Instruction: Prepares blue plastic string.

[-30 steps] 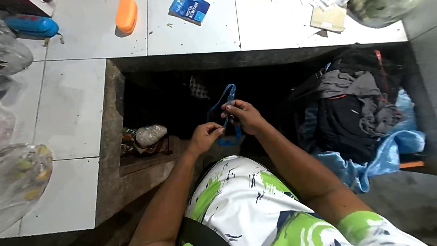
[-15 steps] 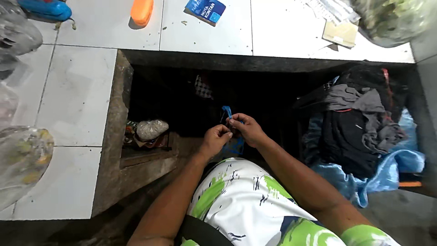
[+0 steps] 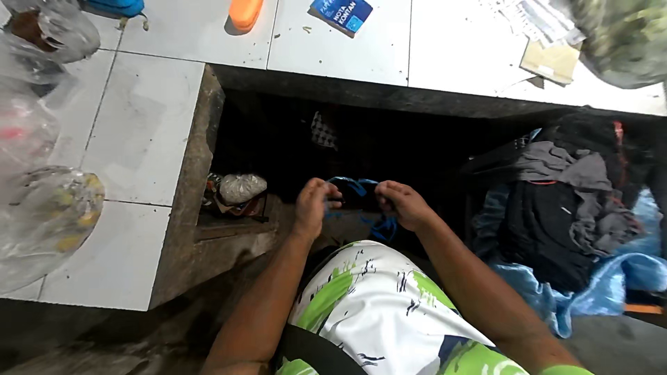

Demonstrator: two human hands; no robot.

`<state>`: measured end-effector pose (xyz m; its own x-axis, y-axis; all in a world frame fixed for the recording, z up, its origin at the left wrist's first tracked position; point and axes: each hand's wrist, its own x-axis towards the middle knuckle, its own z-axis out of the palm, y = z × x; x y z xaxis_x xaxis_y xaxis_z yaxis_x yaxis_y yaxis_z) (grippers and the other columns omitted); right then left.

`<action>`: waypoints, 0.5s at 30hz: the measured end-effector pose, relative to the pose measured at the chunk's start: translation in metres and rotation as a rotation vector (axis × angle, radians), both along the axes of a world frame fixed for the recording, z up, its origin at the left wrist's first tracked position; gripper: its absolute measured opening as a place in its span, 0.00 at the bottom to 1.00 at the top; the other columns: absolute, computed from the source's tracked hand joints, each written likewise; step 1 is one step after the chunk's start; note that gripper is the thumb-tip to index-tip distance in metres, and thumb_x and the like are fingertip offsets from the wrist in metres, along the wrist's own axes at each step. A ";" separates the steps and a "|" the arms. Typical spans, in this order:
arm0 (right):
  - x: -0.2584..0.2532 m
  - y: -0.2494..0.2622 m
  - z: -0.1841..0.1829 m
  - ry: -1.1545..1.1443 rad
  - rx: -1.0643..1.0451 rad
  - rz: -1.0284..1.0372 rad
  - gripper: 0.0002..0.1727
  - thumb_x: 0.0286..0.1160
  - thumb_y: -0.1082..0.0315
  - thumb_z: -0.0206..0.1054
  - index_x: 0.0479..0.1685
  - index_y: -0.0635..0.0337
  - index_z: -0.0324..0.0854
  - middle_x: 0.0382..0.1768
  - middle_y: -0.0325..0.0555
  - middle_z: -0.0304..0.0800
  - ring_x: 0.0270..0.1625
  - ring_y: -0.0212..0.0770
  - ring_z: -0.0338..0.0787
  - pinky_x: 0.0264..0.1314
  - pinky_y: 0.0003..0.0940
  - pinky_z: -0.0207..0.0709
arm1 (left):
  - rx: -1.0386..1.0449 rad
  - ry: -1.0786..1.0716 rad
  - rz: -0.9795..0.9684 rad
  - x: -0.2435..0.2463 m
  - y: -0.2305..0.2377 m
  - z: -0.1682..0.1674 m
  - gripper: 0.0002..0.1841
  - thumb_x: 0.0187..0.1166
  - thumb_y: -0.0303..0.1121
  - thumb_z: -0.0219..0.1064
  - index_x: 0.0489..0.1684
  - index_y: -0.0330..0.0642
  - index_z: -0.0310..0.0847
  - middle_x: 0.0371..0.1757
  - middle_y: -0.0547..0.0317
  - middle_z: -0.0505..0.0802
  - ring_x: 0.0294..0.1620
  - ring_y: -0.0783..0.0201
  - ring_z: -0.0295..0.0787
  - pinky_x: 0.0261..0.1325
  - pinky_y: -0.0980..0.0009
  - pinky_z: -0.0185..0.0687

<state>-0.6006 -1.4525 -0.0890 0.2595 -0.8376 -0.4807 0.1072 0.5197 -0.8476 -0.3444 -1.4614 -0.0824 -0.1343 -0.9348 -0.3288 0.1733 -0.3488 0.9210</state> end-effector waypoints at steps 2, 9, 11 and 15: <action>-0.015 0.002 -0.005 -0.061 0.142 -0.250 0.12 0.87 0.55 0.55 0.44 0.49 0.81 0.30 0.34 0.82 0.23 0.27 0.75 0.23 0.21 0.69 | 0.054 0.170 0.250 0.022 -0.011 0.009 0.14 0.88 0.37 0.47 0.52 0.42 0.77 0.62 0.48 0.90 0.63 0.46 0.89 0.62 0.43 0.85; -0.103 0.031 -0.052 0.603 0.221 -0.761 0.19 0.91 0.50 0.56 0.56 0.57 0.80 0.32 0.42 0.79 0.28 0.35 0.77 0.30 0.34 0.76 | -0.155 0.431 0.639 0.139 -0.029 0.055 0.24 0.91 0.45 0.33 0.25 0.56 0.72 0.23 0.67 0.83 0.30 0.62 0.85 0.43 0.59 0.86; -0.135 0.048 -0.059 0.944 0.151 -0.581 0.23 0.91 0.55 0.56 0.67 0.66 0.80 0.57 0.62 0.87 0.58 0.54 0.87 0.63 0.56 0.80 | -0.215 0.367 0.690 0.171 -0.027 0.077 0.24 0.91 0.45 0.32 0.22 0.58 0.68 0.15 0.72 0.72 0.15 0.71 0.67 0.23 0.75 0.69; -0.177 0.084 -0.065 1.319 0.318 -0.460 0.24 0.92 0.55 0.51 0.70 0.65 0.80 0.69 0.65 0.84 0.74 0.60 0.83 0.78 0.60 0.71 | -0.322 0.232 0.804 0.284 -0.016 0.083 0.21 0.91 0.42 0.38 0.28 0.50 0.71 0.18 0.67 0.75 0.17 0.72 0.71 0.24 0.77 0.72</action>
